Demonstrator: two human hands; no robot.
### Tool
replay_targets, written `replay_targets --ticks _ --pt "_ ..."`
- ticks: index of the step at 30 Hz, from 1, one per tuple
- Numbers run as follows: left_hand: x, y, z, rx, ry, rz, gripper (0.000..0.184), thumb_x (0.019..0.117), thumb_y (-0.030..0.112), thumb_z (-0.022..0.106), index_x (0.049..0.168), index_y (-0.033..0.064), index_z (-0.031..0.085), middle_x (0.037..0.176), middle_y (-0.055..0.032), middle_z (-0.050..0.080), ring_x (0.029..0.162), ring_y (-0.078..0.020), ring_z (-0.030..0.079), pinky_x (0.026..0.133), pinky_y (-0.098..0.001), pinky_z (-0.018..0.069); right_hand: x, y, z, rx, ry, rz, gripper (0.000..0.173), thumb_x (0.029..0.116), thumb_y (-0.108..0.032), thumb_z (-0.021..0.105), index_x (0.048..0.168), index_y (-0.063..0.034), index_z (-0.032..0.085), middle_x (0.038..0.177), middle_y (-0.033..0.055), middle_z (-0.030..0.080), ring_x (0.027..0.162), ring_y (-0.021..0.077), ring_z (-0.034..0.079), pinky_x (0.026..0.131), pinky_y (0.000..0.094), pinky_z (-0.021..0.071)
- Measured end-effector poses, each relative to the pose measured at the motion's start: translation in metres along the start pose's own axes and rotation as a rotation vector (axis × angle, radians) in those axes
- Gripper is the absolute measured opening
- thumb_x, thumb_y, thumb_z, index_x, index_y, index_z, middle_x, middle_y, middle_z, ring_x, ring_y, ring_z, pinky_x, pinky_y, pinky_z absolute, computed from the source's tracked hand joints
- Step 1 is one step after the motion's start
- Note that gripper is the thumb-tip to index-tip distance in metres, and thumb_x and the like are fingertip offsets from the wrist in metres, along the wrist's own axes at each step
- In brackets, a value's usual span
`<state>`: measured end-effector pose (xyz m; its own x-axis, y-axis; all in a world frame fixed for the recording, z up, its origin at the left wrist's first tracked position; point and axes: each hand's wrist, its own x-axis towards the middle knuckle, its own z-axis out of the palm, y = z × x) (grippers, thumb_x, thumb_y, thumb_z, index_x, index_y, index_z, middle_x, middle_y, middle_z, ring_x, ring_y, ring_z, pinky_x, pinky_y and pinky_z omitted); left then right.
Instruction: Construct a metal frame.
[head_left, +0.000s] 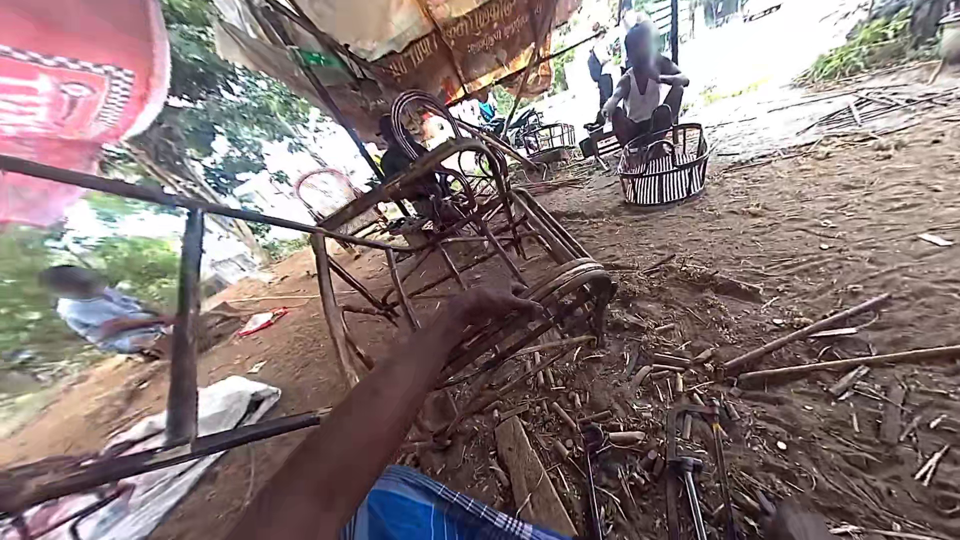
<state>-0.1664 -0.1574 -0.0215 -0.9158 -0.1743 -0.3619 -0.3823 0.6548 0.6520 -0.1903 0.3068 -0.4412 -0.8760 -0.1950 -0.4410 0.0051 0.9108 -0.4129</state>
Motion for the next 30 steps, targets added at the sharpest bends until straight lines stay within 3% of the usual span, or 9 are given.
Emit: replay_targets --ticks 7,10,12,16,18,21,24,27,30 --pt "-0.022 -0.003 0.076 0.171 -0.021 0.002 0.042 0.0917 0.034 0.079 0.12 0.0064 0.066 0.094 -0.0113 0.072 0.08 -0.0226 0.07 0.077 -0.0458 0.0593 -0.001 -0.179 -0.148 0.577 0.202 -0.428 0.055 0.1079 -0.051 0.042 0.121 -0.0045 0.068 0.104 0.0208 0.071 0.096 0.0378 0.069 0.087 0.0646 0.0523" --pt "-0.037 -0.014 0.106 0.264 -0.127 -0.024 0.052 0.0909 0.035 0.08 0.132 0.0106 0.059 0.102 -0.0114 0.072 0.088 -0.0241 0.071 0.082 -0.0497 0.0591 -0.002 -0.25 -0.21 0.6 0.279 -0.597 0.058 0.1092 -0.054 0.031 0.135 -0.014 0.064 0.129 0.0155 0.067 0.121 0.0338 0.063 0.101 0.0649 0.0454" --pt "-0.053 -0.025 0.121 0.36 -0.093 -0.099 0.055 0.0911 0.042 0.078 0.133 0.0119 0.06 0.104 -0.0115 0.072 0.092 -0.0263 0.07 0.086 -0.0541 0.0572 0.006 -0.28 -0.223 0.503 0.201 -0.668 0.062 0.1081 -0.057 0.029 0.129 -0.0152 0.069 0.128 0.0146 0.069 0.123 0.0333 0.062 0.104 0.0637 0.0451" --pt "-0.089 -0.055 0.139 0.451 -0.052 -0.161 0.044 0.0926 0.045 0.076 0.119 0.0109 0.067 0.095 -0.0095 0.071 0.086 -0.025 0.069 0.081 -0.0519 0.0573 0.01 -0.279 -0.175 0.353 0.179 -0.743 0.068 0.1076 -0.056 0.028 0.099 -0.0039 0.071 0.101 0.02 0.069 0.103 0.0372 0.067 0.091 0.063 0.0505" --pt "-0.099 -0.065 0.155 0.535 -0.069 -0.18 0.041 0.0923 0.045 0.076 0.119 0.0145 0.069 0.094 -0.0071 0.071 0.086 -0.0239 0.069 0.08 -0.0514 0.0576 0.002 -0.258 -0.137 0.419 0.304 -0.783 0.068 0.1087 -0.053 0.024 0.101 -0.0055 0.072 0.103 0.0171 0.071 0.106 0.0338 0.067 0.098 0.0599 0.049" --pt "-0.114 -0.102 0.191 0.648 -0.136 -0.251 0.035 0.0899 0.041 0.078 0.117 0.0198 0.07 0.097 -0.0064 0.072 0.09 -0.0271 0.07 0.081 -0.0572 0.0575 -0.018 -0.219 -0.054 0.419 0.518 -0.879 0.07 0.1101 -0.049 0.015 0.1 -0.0076 0.071 0.096 0.012 0.07 0.1 0.0309 0.067 0.09 0.057 0.0523" --pt "-0.123 -0.145 0.211 0.755 -0.193 -0.291 0.037 0.0908 0.04 0.074 0.122 0.0213 0.068 0.105 -0.01 0.073 0.1 -0.0338 0.07 0.086 -0.0624 0.0552 -0.038 -0.205 0.011 0.425 0.601 -0.837 0.065 0.11 -0.04 0.02 0.099 -0.0059 0.075 0.105 0.0111 0.074 0.114 0.0295 0.065 0.107 0.053 0.0471" --pt "-0.118 -0.165 0.188 0.784 -0.227 -0.363 0.04 0.0922 0.035 0.073 0.13 0.024 0.067 0.113 -0.0122 0.073 0.107 -0.0368 0.069 0.09 -0.0649 0.0534 -0.05 -0.229 0.04 0.48 0.635 -0.798 0.06 0.1088 -0.035 0.025 0.094 -0.0073 0.076 0.105 0.0098 0.074 0.118 0.0293 0.064 0.11 0.0506 0.0442" --pt "-0.119 -0.194 0.156 0.828 -0.196 -0.379 0.044 0.0863 0.037 0.08 0.126 0.0213 0.069 0.114 -0.0131 0.072 0.107 -0.0377 0.068 0.087 -0.0652 0.0546 -0.064 -0.265 0.061 0.479 0.61 -0.764 0.057 0.1089 -0.036 0.027 0.099 -0.0108 0.078 0.109 0.0084 0.074 0.124 0.0292 0.061 0.115 0.0517 0.0385"
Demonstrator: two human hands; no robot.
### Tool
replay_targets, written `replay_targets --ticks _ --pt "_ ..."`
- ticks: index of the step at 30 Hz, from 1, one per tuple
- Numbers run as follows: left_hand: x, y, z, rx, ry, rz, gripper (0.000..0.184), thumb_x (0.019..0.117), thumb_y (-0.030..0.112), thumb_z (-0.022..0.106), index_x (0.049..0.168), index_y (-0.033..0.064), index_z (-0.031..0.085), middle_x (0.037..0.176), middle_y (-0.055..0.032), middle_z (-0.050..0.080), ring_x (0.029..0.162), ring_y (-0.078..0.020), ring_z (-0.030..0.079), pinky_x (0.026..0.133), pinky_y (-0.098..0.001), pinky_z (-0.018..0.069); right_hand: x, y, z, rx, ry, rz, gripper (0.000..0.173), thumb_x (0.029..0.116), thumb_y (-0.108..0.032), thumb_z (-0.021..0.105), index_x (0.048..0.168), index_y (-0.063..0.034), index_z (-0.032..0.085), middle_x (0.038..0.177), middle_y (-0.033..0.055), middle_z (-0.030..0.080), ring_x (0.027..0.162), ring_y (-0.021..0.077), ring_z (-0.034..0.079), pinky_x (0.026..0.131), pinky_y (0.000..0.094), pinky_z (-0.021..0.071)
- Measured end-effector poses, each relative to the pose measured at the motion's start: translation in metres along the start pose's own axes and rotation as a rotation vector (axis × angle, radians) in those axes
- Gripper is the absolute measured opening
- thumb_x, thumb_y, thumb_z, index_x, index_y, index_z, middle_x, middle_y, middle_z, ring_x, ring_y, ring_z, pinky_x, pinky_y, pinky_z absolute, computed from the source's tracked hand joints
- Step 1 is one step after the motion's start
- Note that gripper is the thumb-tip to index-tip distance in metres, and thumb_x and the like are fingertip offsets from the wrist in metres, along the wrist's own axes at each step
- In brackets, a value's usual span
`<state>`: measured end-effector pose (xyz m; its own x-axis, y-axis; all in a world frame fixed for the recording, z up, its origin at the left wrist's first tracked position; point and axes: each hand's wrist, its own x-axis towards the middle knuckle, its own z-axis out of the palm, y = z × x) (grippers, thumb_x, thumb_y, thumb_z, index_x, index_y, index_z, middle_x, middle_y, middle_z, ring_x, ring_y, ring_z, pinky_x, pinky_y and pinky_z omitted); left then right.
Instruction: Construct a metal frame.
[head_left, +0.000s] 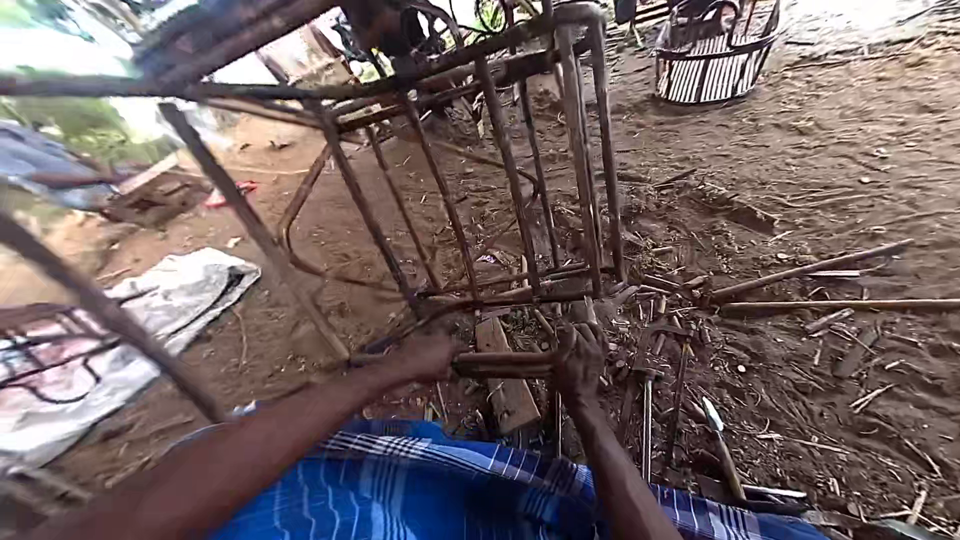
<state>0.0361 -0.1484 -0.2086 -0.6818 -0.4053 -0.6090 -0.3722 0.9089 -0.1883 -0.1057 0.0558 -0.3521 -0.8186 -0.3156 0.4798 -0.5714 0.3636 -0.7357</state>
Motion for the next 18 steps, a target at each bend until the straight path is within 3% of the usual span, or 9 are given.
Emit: replay_targets --ticks 4,6,8,10,12,16,18 --pt "0.014 -0.072 -0.013 0.12 0.06 0.011 0.041 0.0867 0.031 0.077 0.126 0.0208 0.07 0.114 -0.011 0.073 0.108 -0.0351 0.068 0.09 -0.0611 0.0546 0.004 -0.049 0.028 -0.061 -0.126 -0.098 0.054 0.1089 -0.041 0.03 0.104 -0.0143 0.076 0.115 0.0088 0.071 0.125 0.031 0.058 0.112 0.0566 0.0382" --pt "0.02 -0.097 -0.013 0.142 0.038 0.009 0.043 0.0882 0.023 0.075 0.13 0.0205 0.068 0.117 -0.0142 0.072 0.11 -0.0395 0.067 0.092 -0.0647 0.053 0.0 -0.052 0.023 -0.048 -0.336 -0.211 0.044 0.1052 -0.047 0.044 0.122 -0.0167 0.07 0.126 0.0111 0.065 0.129 0.0332 0.054 0.113 0.0601 0.0351" --pt "0.026 -0.116 -0.003 0.163 0.051 0.057 0.036 0.0877 0.023 0.075 0.124 0.0211 0.071 0.114 -0.0119 0.072 0.108 -0.0385 0.067 0.091 -0.066 0.0527 -0.001 -0.045 0.023 -0.071 -0.443 -0.338 0.05 0.0943 -0.056 0.064 0.129 -0.0197 0.066 0.127 0.0076 0.064 0.127 0.0297 0.055 0.112 0.0568 0.039" --pt "0.031 -0.126 0.01 0.196 0.071 0.124 0.033 0.0869 0.026 0.076 0.12 0.0246 0.072 0.105 -0.01 0.073 0.1 -0.0374 0.069 0.084 -0.066 0.053 -0.011 -0.039 0.034 -0.083 -0.477 -0.379 0.049 0.0883 -0.052 0.074 0.123 -0.0189 0.069 0.123 0.0062 0.066 0.125 0.0289 0.057 0.111 0.0549 0.0403" --pt "0.039 -0.133 0.033 0.165 0.066 0.161 0.031 0.0856 0.023 0.078 0.116 0.0244 0.072 0.1 -0.011 0.073 0.096 -0.0389 0.069 0.078 -0.067 0.0533 -0.03 -0.038 0.049 -0.108 -0.491 -0.349 0.044 0.0871 -0.051 0.076 0.117 -0.0181 0.072 0.118 0.0053 0.067 0.125 0.0283 0.057 0.113 0.0535 0.0403" --pt "0.068 -0.153 0.095 0.098 0.125 0.171 0.028 0.0903 0.012 0.073 0.117 0.0159 0.071 0.103 -0.0146 0.072 0.099 -0.0401 0.069 0.085 -0.065 0.0532 -0.064 -0.03 0.1 -0.121 -0.534 -0.282 0.036 0.0821 -0.047 0.084 0.101 -0.0173 0.074 0.112 0.0024 0.069 0.126 0.0266 0.057 0.115 0.0515 0.0402" --pt "0.09 -0.161 0.136 0.012 0.203 0.145 0.024 0.0954 0.01 0.067 0.119 0.0124 0.07 0.105 -0.018 0.072 0.101 -0.0419 0.068 0.089 -0.0655 0.0519 -0.073 -0.021 0.128 -0.157 -0.598 -0.203 0.033 0.0793 -0.039 0.088 0.1 -0.0157 0.075 0.114 0.0038 0.07 0.128 0.0275 0.056 0.115 0.0518 0.0409"
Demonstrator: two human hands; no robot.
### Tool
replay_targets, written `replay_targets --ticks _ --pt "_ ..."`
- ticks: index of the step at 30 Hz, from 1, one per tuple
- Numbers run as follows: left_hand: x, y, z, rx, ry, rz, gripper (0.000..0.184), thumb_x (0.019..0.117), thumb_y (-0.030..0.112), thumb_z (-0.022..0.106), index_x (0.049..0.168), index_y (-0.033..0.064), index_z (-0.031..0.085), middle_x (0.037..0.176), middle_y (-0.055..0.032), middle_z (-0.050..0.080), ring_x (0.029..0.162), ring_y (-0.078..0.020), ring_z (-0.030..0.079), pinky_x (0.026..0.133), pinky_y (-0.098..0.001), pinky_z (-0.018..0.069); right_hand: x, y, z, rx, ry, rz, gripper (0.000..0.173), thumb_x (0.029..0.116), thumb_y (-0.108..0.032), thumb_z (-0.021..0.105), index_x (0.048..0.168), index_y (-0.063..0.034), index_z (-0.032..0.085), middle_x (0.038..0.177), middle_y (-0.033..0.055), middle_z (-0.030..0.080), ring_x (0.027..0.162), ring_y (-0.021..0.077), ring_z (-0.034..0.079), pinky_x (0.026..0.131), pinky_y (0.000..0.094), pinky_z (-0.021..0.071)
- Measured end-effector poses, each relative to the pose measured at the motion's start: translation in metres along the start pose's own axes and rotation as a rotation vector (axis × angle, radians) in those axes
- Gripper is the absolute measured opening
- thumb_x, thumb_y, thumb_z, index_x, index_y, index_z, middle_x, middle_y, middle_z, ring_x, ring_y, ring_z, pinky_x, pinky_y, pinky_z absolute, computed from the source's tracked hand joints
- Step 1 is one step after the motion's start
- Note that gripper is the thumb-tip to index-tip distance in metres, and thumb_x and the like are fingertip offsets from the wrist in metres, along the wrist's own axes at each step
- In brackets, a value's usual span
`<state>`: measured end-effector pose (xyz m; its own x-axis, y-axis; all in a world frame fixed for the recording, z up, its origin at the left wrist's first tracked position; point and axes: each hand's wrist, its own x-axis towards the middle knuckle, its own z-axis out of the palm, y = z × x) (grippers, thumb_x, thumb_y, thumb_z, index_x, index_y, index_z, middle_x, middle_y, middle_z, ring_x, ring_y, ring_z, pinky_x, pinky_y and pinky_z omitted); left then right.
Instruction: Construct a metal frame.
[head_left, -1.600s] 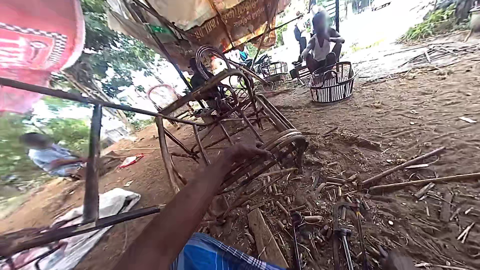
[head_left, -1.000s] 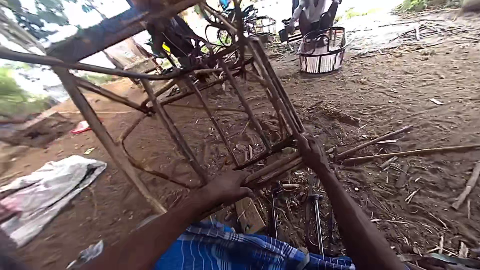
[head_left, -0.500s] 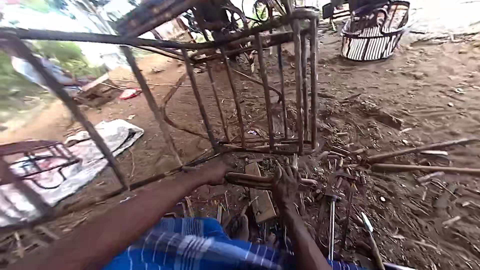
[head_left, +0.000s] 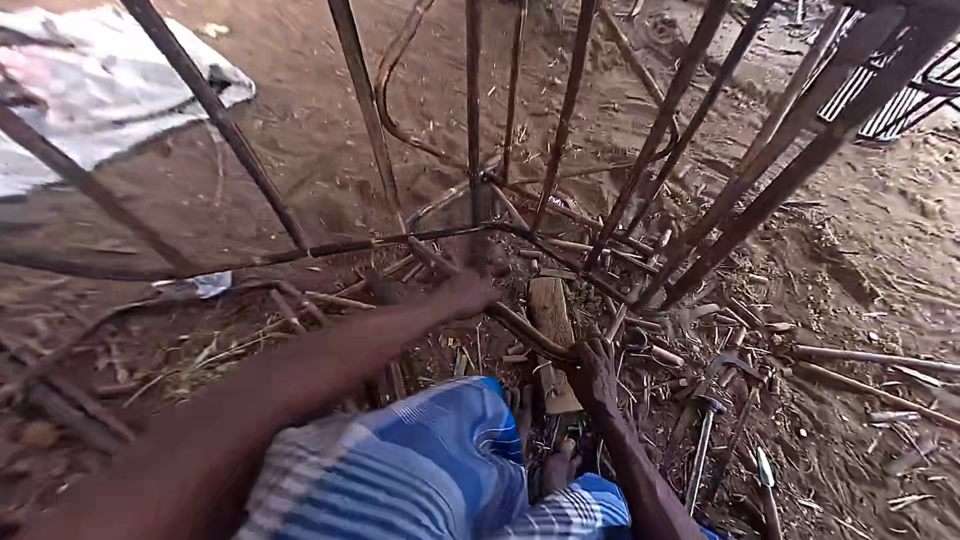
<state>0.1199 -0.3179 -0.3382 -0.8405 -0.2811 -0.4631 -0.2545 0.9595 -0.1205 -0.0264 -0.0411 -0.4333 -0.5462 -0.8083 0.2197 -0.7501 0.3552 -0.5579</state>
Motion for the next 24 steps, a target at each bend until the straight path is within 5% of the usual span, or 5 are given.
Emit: replay_targets --ticks 5,9,14,22,24 --pt "0.04 0.015 0.063 -0.226 0.142 0.077 0.035 0.0952 0.013 0.068 0.13 0.0094 0.067 0.13 -0.0192 0.065 0.125 -0.04 0.059 0.11 -0.0606 0.0419 0.014 0.026 0.035 -0.117 -0.146 0.231 0.052 0.0783 -0.027 0.089 0.123 -0.01 0.068 0.138 0.014 0.062 0.138 0.0338 0.051 0.112 0.0555 0.0445" --pt "0.053 0.048 0.073 -0.338 0.345 0.331 0.031 0.0954 0.015 0.072 0.124 0.0047 0.067 0.125 -0.0184 0.064 0.12 -0.0371 0.062 0.104 -0.0524 0.0511 0.021 0.017 0.035 -0.137 -0.159 0.312 0.073 0.0765 -0.029 0.09 0.139 -0.0073 0.058 0.15 0.0189 0.051 0.138 0.0356 0.052 0.111 0.0547 0.0466" --pt "0.058 0.066 0.08 -0.375 0.386 0.275 0.027 0.0923 0.006 0.07 0.119 0.0068 0.069 0.12 -0.0162 0.065 0.119 -0.0354 0.062 0.099 -0.0518 0.0531 0.025 0.012 0.036 -0.127 -0.148 0.325 0.079 0.0752 -0.021 0.09 0.144 -0.0087 0.052 0.152 0.0199 0.048 0.136 0.0343 0.054 0.108 0.051 0.0509" --pt "0.046 0.09 0.076 -0.293 0.41 0.124 0.037 0.0894 0.004 0.071 0.125 0.0112 0.068 0.13 -0.0146 0.063 0.123 -0.0365 0.059 0.097 -0.0538 0.0537 -0.044 -0.003 -0.047 0.039 -0.209 0.423 0.045 0.0932 -0.035 0.076 0.13 -0.0119 0.065 0.131 0.0155 0.061 0.108 0.032 0.066 0.088 0.0556 0.0575" --pt "0.045 0.095 0.077 -0.281 0.42 0.106 0.034 0.0908 0.005 0.071 0.124 0.0118 0.068 0.127 -0.0149 0.064 0.122 -0.0372 0.06 0.095 -0.0551 0.0538 -0.088 0.014 -0.091 0.087 -0.245 0.456 0.039 0.0946 -0.035 0.073 0.127 -0.0154 0.068 0.133 0.009 0.064 0.118 0.0241 0.065 0.097 0.0485 0.0578"
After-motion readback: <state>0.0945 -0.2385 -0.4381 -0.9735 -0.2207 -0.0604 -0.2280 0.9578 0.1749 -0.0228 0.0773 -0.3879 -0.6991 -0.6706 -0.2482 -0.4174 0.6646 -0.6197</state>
